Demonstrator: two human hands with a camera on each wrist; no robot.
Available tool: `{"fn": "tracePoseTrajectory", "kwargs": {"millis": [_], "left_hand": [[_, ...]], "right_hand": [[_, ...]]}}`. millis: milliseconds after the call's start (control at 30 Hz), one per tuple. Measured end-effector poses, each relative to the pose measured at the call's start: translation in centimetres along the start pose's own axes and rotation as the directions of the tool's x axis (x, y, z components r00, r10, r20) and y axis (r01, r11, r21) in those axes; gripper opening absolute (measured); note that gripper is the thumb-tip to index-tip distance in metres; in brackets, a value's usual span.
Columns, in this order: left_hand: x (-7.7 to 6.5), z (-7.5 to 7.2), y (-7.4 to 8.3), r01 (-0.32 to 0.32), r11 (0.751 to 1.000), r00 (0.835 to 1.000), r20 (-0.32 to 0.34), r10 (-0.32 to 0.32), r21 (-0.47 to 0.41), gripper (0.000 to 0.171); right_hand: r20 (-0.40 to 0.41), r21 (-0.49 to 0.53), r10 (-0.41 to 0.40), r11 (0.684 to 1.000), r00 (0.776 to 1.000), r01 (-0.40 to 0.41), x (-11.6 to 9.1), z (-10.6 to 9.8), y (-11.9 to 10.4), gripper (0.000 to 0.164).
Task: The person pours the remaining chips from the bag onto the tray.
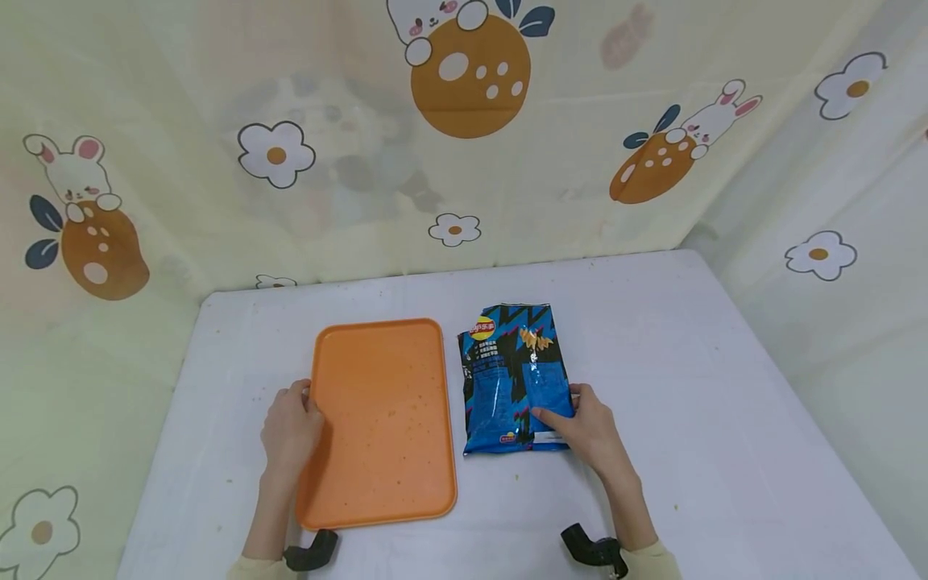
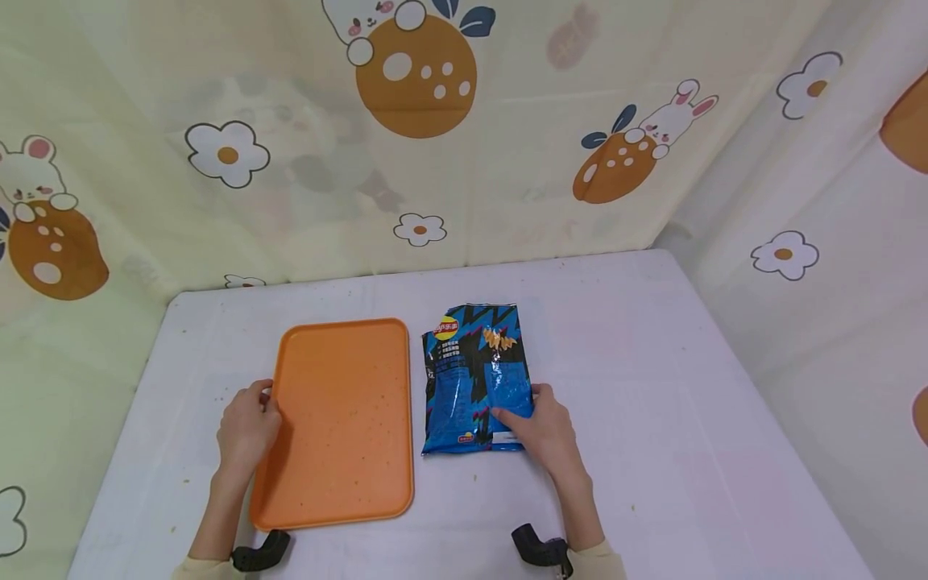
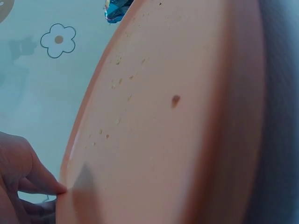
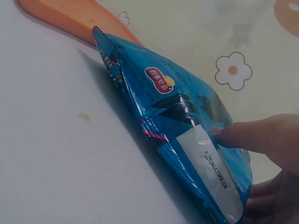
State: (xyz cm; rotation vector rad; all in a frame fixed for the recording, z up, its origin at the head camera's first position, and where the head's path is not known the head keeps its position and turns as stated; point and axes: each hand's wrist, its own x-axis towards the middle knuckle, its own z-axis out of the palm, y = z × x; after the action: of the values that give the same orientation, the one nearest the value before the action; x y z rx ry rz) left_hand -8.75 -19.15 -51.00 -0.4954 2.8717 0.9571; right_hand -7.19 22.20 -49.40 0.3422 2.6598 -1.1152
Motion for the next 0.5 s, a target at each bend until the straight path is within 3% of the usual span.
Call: {"fn": "tracePoseTrajectory", "kwargs": {"millis": [500], "left_hand": [[-0.10, -0.02, 0.22, 0.005, 1.000, 1.000, 0.004, -0.005, -0.003, 0.044]], "right_hand": [[-0.037, 0.055, 0.003, 0.998, 0.999, -0.001, 0.33, 0.44, 0.50, 0.062]]}}
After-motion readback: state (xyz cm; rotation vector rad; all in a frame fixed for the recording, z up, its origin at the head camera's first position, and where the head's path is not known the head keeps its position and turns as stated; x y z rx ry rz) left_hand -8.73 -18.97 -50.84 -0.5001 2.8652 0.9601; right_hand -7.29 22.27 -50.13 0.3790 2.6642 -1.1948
